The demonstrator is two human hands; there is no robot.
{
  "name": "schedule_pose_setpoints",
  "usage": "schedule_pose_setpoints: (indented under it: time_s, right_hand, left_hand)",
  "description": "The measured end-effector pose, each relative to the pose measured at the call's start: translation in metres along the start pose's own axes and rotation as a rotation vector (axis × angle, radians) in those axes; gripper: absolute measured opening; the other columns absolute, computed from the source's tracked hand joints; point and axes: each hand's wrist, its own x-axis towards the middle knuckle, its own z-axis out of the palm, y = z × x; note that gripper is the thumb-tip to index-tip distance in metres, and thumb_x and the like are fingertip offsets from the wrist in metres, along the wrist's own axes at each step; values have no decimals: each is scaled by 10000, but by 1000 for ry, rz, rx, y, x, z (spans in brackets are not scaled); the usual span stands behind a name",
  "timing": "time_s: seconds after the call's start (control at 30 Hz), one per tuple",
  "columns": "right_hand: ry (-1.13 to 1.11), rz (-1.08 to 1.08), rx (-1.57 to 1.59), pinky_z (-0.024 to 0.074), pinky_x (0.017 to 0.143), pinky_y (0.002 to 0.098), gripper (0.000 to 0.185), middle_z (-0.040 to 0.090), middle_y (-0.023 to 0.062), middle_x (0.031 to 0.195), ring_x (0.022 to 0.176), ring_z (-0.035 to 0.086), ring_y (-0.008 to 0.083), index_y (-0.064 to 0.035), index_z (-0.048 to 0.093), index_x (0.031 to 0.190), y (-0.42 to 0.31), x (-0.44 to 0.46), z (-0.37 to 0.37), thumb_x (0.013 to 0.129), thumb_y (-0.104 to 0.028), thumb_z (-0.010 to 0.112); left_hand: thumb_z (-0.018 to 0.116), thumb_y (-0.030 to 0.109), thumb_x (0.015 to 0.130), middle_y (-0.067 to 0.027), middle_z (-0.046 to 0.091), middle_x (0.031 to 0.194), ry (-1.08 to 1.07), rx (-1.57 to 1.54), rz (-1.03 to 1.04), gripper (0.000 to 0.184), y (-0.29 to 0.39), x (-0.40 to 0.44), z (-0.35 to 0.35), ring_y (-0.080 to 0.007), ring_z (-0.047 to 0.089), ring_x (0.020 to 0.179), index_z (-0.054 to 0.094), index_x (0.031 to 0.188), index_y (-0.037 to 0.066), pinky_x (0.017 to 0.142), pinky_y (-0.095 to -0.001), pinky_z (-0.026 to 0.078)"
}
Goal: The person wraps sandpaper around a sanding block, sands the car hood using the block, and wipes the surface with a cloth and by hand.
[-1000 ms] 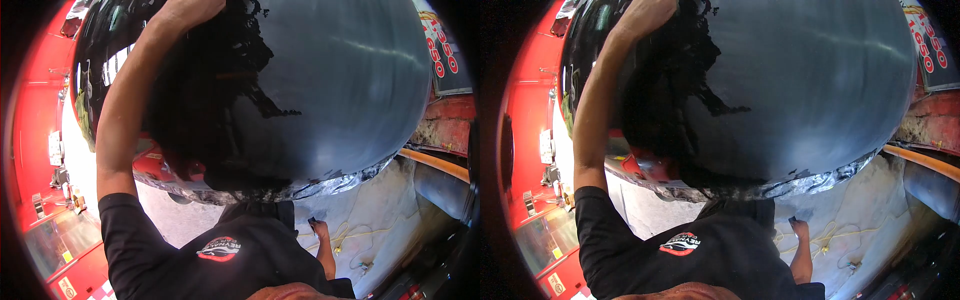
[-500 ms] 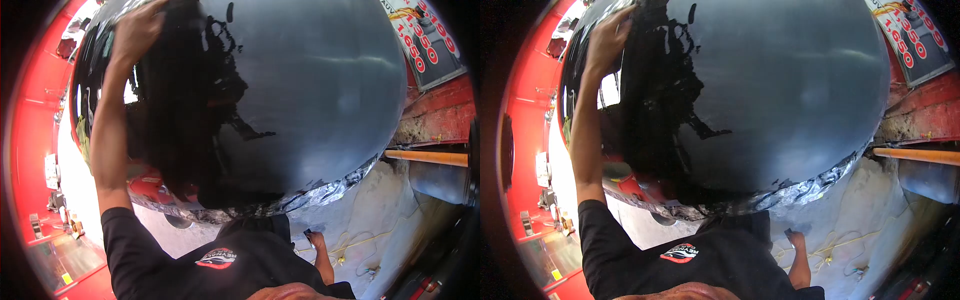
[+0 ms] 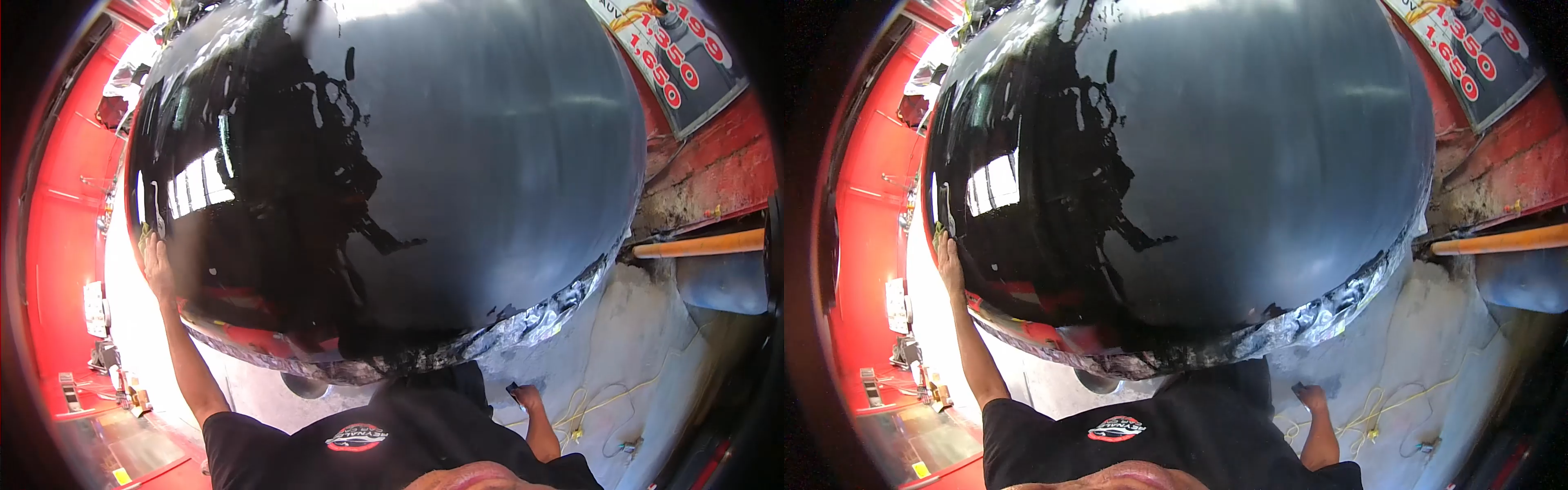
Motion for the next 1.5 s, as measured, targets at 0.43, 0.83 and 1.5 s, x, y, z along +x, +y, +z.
schedule_pose_setpoints:
  time_s: [0.43, 0.83, 1.5]
  right_hand:
    - [56, 119, 14, 518, 657, 414, 369, 722, 145, 720, 650, 671, 251, -10, 784, 830, 3, 5, -44, 822, -377, 758]
    - [1032, -371, 162, 496, 821, 371, 297, 679, 132, 998, 898, 597, 194, 68, 652, 1183, -249, -172, -474, 1014, -174, 616]
    - [1241, -1228, -382, 524, 1023, 427, 315, 705, 144, 1267, 1126, 682, 365, -129, 751, 1232, -732, 42, -597, 966, -278, 671]
  left_hand:
    - [397, 444, 1107, -142, 495, 1570, 38, 35, -84, 558, 16, -10, 0, -301, 386, 1497, 540, 1497, 71, 1240, -418, 257]
    - [516, 427, 1074, -184, 601, 1449, 117, -178, -213, 519, -34, 13, -12, -332, 574, 1307, 626, 1406, 44, 1107, -410, 431]
    - [378, 356, 1127, -168, 475, 1580, 143, 117, -3, 506, -18, 5, 0, -330, 376, 1490, 517, 1509, 55, 1259, -424, 231]
